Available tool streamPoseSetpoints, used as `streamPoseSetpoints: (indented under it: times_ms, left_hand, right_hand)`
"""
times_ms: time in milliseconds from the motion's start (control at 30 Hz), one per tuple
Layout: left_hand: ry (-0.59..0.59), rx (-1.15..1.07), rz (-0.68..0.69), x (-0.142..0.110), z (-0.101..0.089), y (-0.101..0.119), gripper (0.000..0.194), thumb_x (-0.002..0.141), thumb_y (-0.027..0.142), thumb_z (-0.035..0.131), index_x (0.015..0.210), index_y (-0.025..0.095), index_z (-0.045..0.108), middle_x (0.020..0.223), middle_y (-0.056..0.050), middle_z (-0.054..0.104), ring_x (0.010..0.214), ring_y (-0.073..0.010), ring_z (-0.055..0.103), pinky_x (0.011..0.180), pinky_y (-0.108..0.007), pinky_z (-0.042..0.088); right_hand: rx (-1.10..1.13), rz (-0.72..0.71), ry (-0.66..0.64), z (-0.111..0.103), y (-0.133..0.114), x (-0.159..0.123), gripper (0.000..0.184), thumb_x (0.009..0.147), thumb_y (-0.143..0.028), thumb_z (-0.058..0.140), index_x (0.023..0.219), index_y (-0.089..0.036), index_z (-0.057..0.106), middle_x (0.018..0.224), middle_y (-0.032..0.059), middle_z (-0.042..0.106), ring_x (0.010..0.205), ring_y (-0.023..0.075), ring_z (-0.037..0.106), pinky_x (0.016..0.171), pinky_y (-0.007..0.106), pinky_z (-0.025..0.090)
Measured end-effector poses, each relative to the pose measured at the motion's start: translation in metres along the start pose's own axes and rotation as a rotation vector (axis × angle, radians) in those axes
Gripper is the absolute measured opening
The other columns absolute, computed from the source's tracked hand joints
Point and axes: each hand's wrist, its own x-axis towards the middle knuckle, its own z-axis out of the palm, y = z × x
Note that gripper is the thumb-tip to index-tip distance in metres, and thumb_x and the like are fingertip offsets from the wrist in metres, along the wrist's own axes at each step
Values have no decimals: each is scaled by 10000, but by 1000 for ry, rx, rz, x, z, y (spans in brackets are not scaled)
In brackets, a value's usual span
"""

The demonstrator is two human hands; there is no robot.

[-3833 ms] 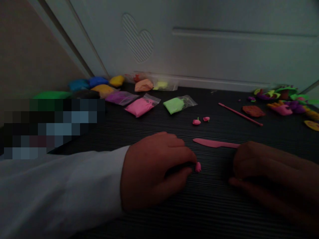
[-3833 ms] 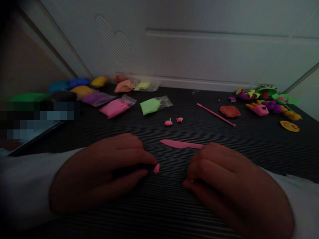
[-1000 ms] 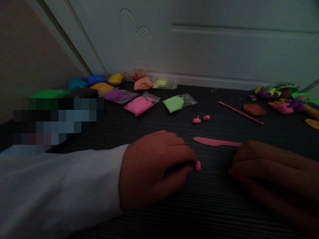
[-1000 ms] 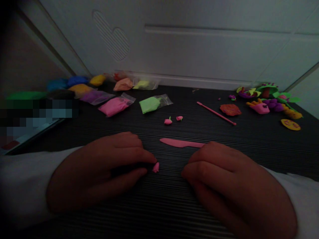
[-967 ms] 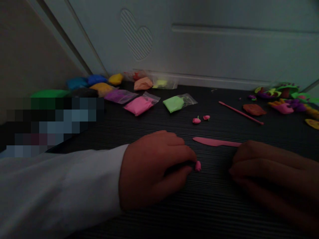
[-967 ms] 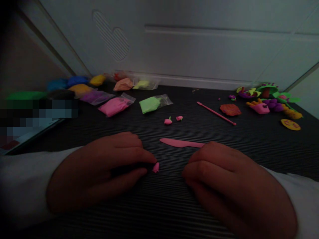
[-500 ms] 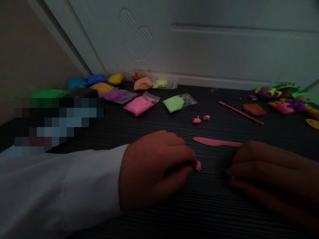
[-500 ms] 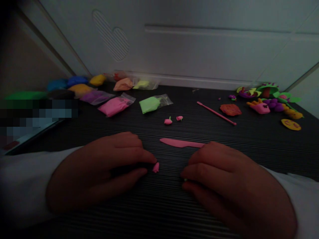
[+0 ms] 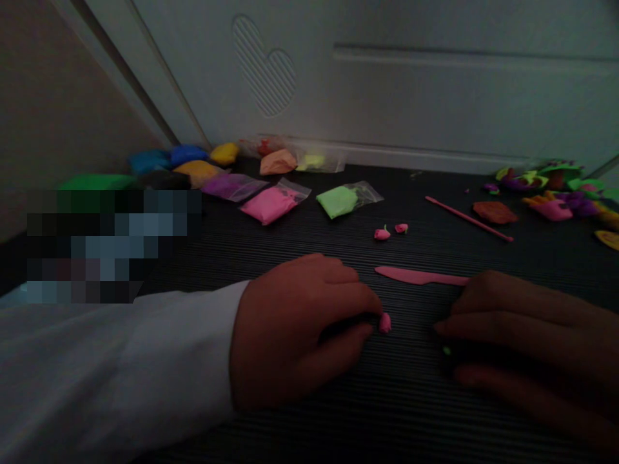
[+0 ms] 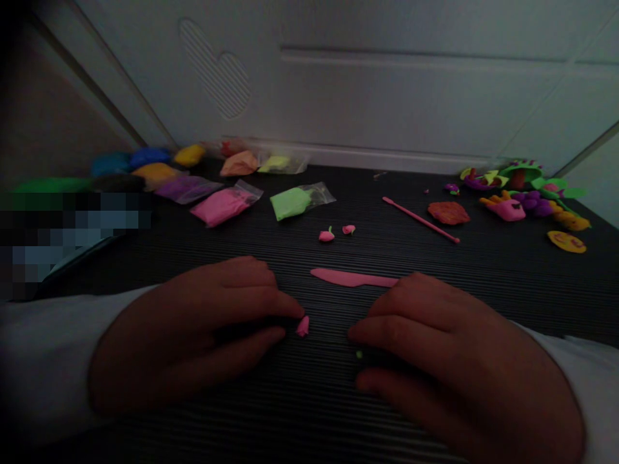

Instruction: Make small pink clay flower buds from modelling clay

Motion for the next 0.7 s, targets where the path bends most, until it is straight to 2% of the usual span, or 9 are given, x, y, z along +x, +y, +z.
streamPoseSetpoints:
  times_ms: [200, 367, 533, 700]
  left_hand:
    - [-8, -1, -7, 0, 1, -1, 170, 770, 121, 510, 910, 160, 598, 759, 11, 540, 709, -122, 449, 639, -255, 281]
    - [4, -8, -1, 1, 1, -1, 166, 773, 120, 507, 906, 152, 602, 745, 11, 536, 709, -119, 450, 642, -253, 283]
    - [-2, -7, 7, 0, 1, -1, 176, 772, 122, 505, 918, 148, 599, 769, 3, 544, 724, -122, 454, 654, -252, 289]
    - [-5, -2, -1, 0, 1, 0, 170, 774, 130, 507, 914, 159, 598, 774, 6, 550, 730, -124, 458, 652, -253, 292]
  right_hand:
    - [17, -48, 53, -1, -3, -6, 258, 790, -162, 530, 1045, -200, 539, 802, 21, 539, 731, 135, 503, 584, 281, 415]
    - [14, -61, 58, -1, -4, -6, 264, 788, -169, 527, 1048, -202, 559, 787, 26, 544, 705, 148, 506, 574, 308, 387]
    - [-7, -51, 63, 0, -5, -3, 267, 787, -169, 525, 1049, -196, 566, 773, 18, 559, 698, 142, 516, 619, 317, 388]
    - [-50, -110, 108, 3, -7, -3, 225, 789, -171, 514, 996, -216, 590, 779, 7, 585, 706, 147, 533, 725, 356, 381]
